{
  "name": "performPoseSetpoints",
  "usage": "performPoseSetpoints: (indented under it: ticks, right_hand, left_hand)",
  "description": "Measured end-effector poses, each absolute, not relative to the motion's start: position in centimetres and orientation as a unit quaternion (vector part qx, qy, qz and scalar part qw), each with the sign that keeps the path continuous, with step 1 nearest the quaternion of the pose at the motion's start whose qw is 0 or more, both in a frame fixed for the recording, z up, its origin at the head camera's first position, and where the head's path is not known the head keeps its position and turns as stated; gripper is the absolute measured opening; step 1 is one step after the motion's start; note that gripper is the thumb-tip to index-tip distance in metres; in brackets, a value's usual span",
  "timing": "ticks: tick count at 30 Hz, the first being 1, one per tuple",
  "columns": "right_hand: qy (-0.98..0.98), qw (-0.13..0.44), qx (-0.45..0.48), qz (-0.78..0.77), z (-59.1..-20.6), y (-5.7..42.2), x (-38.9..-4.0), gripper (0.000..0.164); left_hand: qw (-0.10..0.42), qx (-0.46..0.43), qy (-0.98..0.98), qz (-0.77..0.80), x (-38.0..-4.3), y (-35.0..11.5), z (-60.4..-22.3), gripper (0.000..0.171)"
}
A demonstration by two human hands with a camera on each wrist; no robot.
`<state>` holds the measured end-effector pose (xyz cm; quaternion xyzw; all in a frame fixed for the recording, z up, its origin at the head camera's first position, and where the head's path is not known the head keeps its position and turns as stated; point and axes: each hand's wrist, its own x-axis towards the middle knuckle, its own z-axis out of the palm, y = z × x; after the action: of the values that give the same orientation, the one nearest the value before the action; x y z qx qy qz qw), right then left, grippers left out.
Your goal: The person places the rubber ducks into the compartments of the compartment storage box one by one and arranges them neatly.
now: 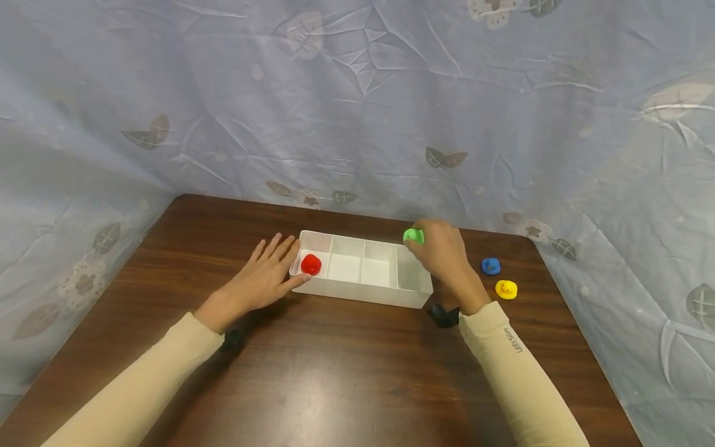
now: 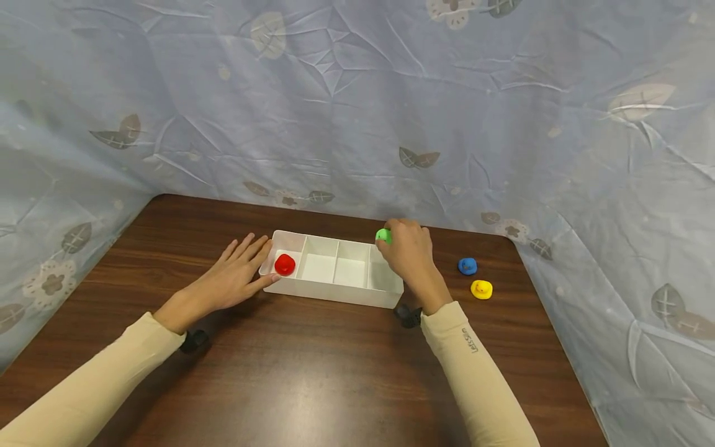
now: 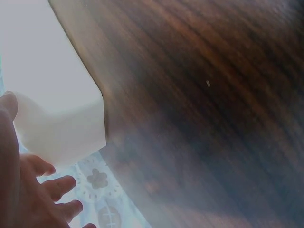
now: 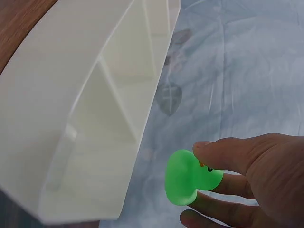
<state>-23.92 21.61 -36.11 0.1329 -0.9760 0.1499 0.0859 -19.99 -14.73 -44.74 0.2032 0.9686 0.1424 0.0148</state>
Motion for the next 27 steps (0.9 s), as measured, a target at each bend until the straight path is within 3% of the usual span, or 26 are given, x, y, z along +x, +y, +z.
performPoseSetpoints:
  ticks: [27]
  right_hand:
    - [-0.971, 0.065, 0.202, 0.109, -38.2, 11.7, -24.8, 0.032]
  left_hand:
    - [0.015, 0.224, 0.966, 0.129, -22.6, -15.9, -44.8, 0.091]
